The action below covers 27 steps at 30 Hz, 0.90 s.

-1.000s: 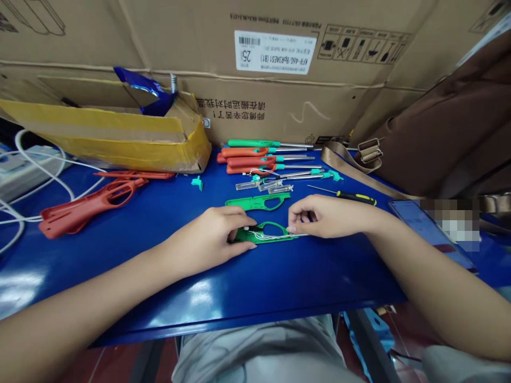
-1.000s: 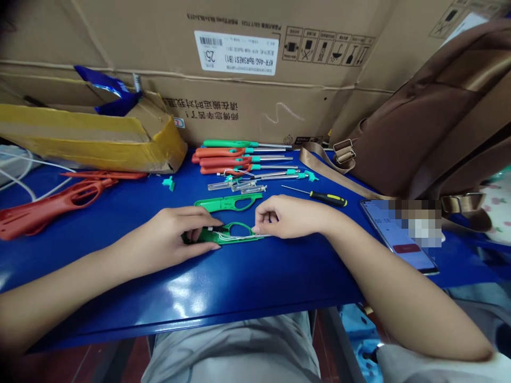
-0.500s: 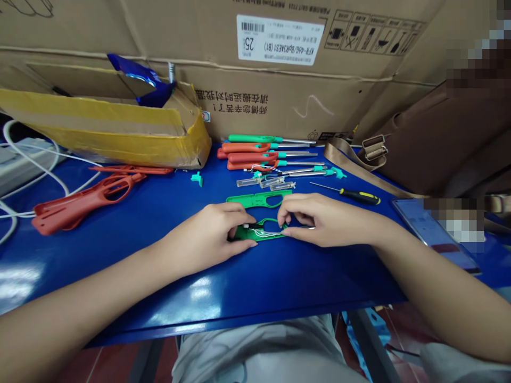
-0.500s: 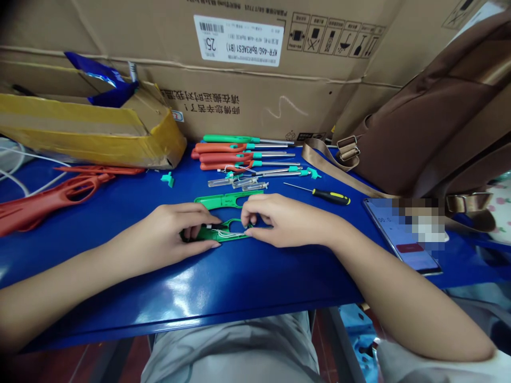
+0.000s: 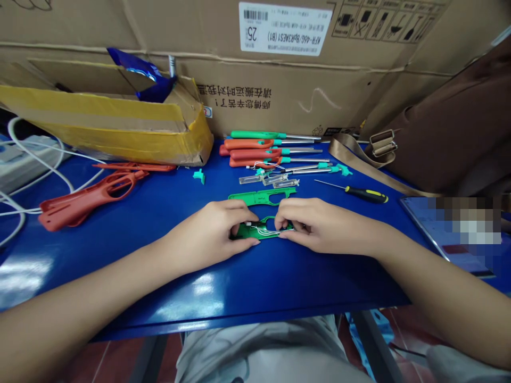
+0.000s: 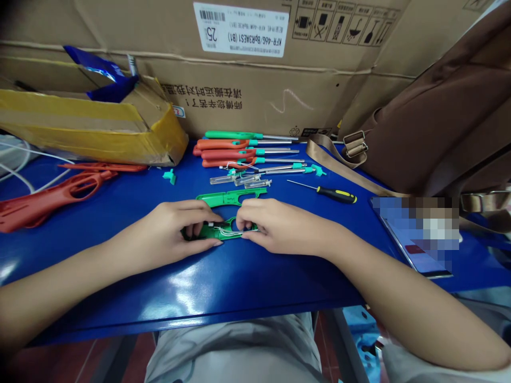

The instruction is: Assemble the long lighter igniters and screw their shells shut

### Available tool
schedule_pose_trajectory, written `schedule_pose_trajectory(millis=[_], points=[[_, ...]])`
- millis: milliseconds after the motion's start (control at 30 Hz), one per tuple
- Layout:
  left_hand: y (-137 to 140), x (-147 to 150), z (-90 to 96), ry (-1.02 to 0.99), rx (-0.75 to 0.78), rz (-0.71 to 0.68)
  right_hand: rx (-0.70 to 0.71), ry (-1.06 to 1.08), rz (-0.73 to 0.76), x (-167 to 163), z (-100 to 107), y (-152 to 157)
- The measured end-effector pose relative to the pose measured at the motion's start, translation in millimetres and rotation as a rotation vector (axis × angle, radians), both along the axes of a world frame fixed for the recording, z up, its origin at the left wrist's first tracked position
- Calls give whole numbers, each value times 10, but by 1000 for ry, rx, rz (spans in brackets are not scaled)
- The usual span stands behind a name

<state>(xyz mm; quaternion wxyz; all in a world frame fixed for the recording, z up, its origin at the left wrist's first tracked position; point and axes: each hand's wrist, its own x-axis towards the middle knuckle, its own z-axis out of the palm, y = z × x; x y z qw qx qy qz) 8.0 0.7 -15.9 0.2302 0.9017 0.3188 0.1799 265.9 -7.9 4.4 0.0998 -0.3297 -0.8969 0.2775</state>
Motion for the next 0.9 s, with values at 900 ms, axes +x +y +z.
schedule_pose_trajectory(millis=[900], points=[[7, 5, 31, -9, -17, 40, -10, -72, 44, 95, 78, 41]])
